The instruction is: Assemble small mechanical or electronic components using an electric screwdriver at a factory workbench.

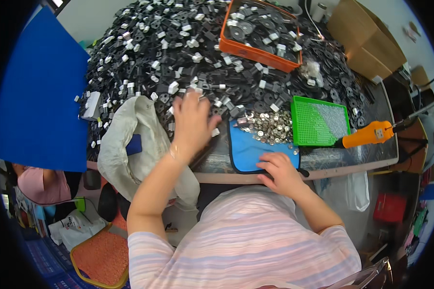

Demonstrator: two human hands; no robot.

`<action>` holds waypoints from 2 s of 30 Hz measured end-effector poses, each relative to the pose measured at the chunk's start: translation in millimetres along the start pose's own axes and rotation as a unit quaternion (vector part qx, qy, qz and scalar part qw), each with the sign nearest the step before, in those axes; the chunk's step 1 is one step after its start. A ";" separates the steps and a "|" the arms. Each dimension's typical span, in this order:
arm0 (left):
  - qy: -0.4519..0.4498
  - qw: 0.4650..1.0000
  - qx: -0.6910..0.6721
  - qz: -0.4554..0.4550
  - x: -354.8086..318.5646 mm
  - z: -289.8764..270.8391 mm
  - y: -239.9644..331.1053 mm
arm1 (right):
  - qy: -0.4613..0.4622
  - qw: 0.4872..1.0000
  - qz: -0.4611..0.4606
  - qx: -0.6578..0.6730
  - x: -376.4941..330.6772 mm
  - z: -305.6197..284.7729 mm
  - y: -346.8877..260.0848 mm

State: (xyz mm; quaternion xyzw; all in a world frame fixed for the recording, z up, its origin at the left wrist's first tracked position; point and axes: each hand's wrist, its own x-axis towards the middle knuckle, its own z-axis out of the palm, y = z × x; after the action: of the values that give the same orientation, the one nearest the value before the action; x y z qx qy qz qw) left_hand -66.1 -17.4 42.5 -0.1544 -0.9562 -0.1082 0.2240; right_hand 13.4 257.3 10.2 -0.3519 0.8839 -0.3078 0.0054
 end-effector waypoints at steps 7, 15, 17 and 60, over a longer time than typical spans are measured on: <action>-0.164 0.944 -0.253 0.137 -96.2 19.7 83.9 | 0.026 0.997 0.064 -0.036 -29.9 -17.4 26.7; -0.200 0.940 -0.245 0.124 -106.4 7.0 74.3 | 0.005 0.998 0.057 -0.023 -54.3 -29.6 26.9; -0.210 0.935 -0.264 0.110 -97.6 1.8 70.7 | -0.010 0.998 0.060 -0.010 -49.7 -33.9 27.8; -0.137 0.980 -0.129 -0.068 -24.5 29.1 -39.8 | 0.108 0.965 -0.188 -0.149 163.2 32.3 17.5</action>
State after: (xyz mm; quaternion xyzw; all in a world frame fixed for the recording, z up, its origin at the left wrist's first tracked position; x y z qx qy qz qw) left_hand -70.4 -52.4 0.3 -0.1299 -0.9640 -0.2238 0.0608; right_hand -112.8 147.6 8.3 -0.4732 0.8333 -0.2040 -0.2001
